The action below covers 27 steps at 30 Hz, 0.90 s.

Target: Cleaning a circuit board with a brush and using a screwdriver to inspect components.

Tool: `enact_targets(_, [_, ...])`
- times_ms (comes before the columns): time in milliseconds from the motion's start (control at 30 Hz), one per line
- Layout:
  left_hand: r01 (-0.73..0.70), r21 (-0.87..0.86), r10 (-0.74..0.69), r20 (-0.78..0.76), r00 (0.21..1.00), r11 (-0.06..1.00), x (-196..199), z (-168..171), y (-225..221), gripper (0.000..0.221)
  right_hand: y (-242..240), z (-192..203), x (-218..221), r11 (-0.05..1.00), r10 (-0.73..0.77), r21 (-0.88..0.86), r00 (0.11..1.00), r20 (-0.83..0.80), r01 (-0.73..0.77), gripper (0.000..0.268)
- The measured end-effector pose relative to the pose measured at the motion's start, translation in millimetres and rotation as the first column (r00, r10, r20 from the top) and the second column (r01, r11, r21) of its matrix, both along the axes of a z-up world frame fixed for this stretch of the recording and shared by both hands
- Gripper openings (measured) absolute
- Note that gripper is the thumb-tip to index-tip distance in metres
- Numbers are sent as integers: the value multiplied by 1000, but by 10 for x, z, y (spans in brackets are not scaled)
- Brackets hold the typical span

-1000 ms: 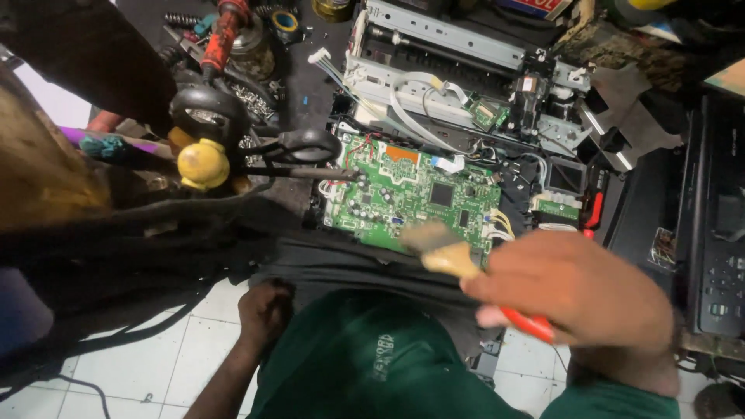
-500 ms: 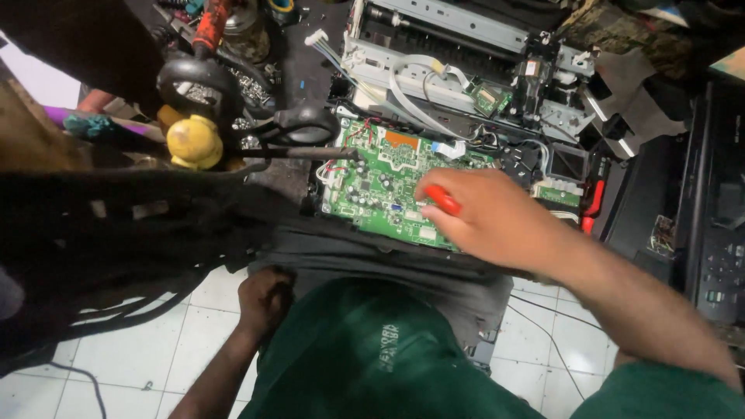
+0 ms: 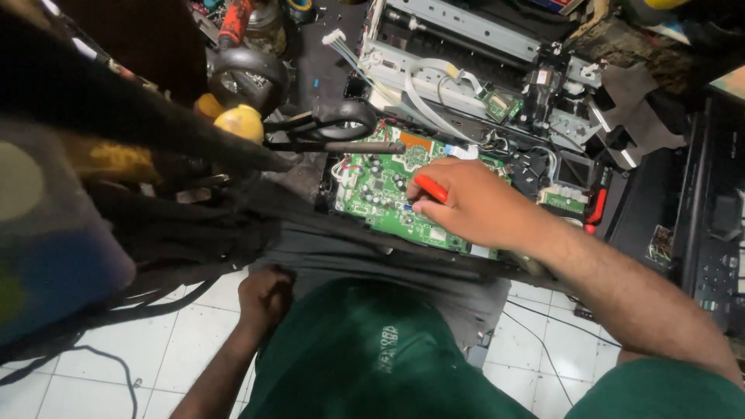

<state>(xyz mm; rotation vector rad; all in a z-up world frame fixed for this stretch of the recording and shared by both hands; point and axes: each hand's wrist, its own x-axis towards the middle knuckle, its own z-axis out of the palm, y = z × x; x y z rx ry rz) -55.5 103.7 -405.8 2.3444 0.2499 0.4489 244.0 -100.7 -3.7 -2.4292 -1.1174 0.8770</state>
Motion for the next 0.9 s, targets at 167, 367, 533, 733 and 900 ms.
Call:
enact_targets(167, [1, -138, 5, 41, 999, 990, 10, 11, -7, 20, 44, 34, -45, 999, -52, 0, 999, 1, 52, 10])
enact_targets(367, [13, -96, -9, 50, 999, 995, -5, 25, -16, 19, 56, -3, -48, 999, -50, 13, 999, 10, 50, 10])
enact_targets(533, [12, -198, 8, 103, 995, 980, -6, -26, -1, 21, 68, -20, -55, 998, -55, -4, 998, 24, 55, 11])
enact_targets(733, [15, -166, 9, 138, 990, 986, 31, 59, -16, 18, 67, -25, -43, 998, -64, 4, 998, 31, 63, 13])
enact_targets(900, [35, -145, -12, 152, 988, 989, 34, 72, 2, 15, 72, -22, -47, 998, -62, 11, 998, 13, 62, 12])
